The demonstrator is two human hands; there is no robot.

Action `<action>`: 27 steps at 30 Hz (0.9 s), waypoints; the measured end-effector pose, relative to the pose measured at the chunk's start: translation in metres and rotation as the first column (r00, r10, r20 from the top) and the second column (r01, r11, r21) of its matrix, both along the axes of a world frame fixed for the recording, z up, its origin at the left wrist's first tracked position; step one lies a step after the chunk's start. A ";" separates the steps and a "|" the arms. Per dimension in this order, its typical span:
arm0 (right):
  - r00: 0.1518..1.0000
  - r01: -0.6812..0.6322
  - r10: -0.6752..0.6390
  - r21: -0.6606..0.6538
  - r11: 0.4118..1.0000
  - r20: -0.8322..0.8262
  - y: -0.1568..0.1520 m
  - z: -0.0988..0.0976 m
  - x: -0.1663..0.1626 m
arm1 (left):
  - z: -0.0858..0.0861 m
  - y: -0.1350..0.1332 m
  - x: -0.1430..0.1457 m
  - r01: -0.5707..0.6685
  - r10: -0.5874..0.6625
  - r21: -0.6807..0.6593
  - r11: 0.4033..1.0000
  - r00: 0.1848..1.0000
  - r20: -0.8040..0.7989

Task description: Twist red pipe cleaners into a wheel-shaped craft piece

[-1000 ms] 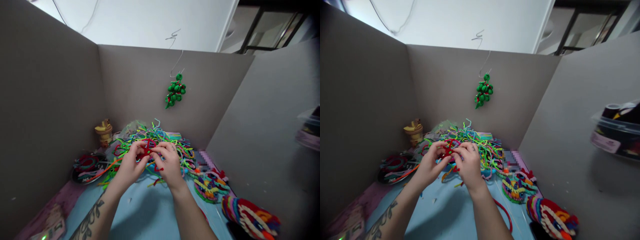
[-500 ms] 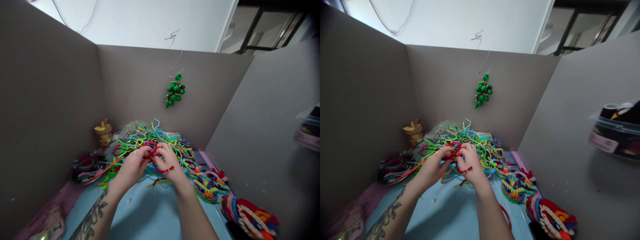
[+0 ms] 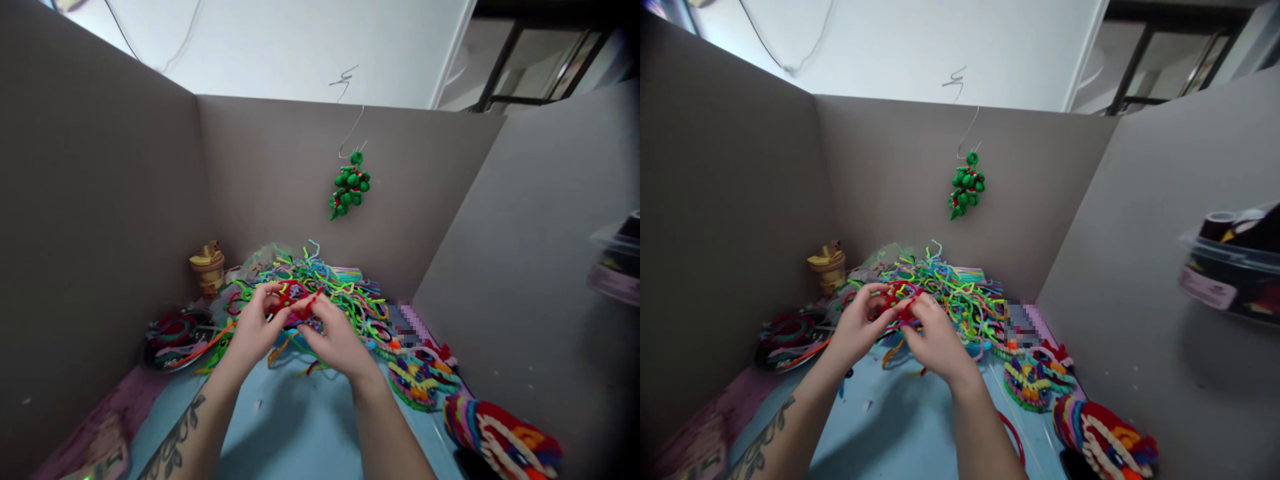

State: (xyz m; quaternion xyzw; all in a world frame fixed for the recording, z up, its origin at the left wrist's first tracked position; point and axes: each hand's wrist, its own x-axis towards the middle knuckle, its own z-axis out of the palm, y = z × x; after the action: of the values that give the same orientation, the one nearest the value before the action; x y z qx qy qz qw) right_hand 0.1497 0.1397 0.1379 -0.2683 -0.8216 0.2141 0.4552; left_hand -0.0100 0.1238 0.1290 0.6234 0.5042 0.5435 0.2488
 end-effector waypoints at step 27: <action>0.995 -0.021 0.021 -0.003 1.000 0.096 0.005 0.000 0.007 | 0.004 -0.008 -0.009 0.180 -0.189 -0.057 0.982 0.942 -0.279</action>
State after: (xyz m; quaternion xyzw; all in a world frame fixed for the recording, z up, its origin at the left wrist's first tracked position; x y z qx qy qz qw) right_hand 0.1566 0.1451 0.1379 -0.2703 -0.8450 0.2066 0.4126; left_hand -0.0193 0.1157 0.1331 0.7352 0.4821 0.4153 0.2335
